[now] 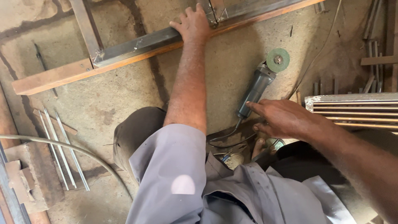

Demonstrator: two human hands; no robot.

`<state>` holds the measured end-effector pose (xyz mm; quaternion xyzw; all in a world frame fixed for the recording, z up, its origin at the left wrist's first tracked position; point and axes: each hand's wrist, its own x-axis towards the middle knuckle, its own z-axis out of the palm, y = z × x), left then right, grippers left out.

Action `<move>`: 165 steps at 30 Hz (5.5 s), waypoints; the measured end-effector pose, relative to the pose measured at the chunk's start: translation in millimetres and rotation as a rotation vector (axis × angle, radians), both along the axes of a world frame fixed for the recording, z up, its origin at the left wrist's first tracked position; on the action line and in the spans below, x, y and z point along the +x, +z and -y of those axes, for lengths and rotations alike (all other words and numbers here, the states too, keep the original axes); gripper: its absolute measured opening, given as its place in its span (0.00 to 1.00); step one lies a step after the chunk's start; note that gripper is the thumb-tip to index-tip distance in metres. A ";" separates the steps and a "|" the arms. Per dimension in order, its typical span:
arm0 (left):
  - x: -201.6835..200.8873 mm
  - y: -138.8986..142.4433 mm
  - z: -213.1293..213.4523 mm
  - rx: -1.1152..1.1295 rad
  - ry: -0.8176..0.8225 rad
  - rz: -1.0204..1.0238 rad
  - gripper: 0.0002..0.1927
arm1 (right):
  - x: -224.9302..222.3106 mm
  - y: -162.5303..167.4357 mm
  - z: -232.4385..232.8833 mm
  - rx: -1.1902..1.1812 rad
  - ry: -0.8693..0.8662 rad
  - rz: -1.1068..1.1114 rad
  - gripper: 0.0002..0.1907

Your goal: The person sits on the floor and uses an angle grinder to grind the welded joints of a square steel tube frame, producing sparks. They then reposition and turn the frame with both hands to reach other joints, and later pick the grinder back up to grind another spot.

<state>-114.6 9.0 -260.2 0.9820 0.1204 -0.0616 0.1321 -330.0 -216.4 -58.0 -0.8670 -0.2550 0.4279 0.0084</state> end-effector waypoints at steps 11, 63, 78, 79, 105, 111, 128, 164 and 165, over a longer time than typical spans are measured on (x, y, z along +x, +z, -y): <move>-4.9 0.3 -13.9 0.002 0.016 -0.024 0.18 | -0.2 -1.8 -1.3 -0.057 -0.005 -0.028 0.44; -0.5 -9.3 -9.8 0.021 -0.025 0.106 0.26 | 1.9 -18.5 16.1 0.027 -0.043 -0.034 0.43; 1.5 -11.5 -9.8 0.020 -0.017 0.020 0.23 | 1.9 -13.6 13.4 0.005 -0.032 -0.047 0.43; 1.4 -11.4 -9.8 0.018 -0.016 0.020 0.24 | 1.8 -13.9 13.2 0.003 -0.033 -0.047 0.43; -0.7 -4.0 -10.6 0.017 -0.008 0.019 0.26 | 3.8 -20.8 16.2 -0.003 -0.004 -0.036 0.42; -1.4 15.3 -12.4 -0.135 0.012 -0.060 0.42 | 4.3 -21.6 16.1 -0.017 0.005 -0.040 0.43; 10.9 8.1 -2.7 -0.213 0.134 0.047 0.34 | 3.2 -16.7 15.1 -0.058 -0.018 -0.059 0.41; 50.9 40.5 7.0 -0.360 0.230 -0.273 0.37 | 7.0 -28.0 49.3 -0.072 -0.104 -0.190 0.37; 50.2 41.2 6.8 -0.367 0.232 -0.268 0.37 | 7.2 -29.2 50.0 -0.055 -0.086 -0.177 0.38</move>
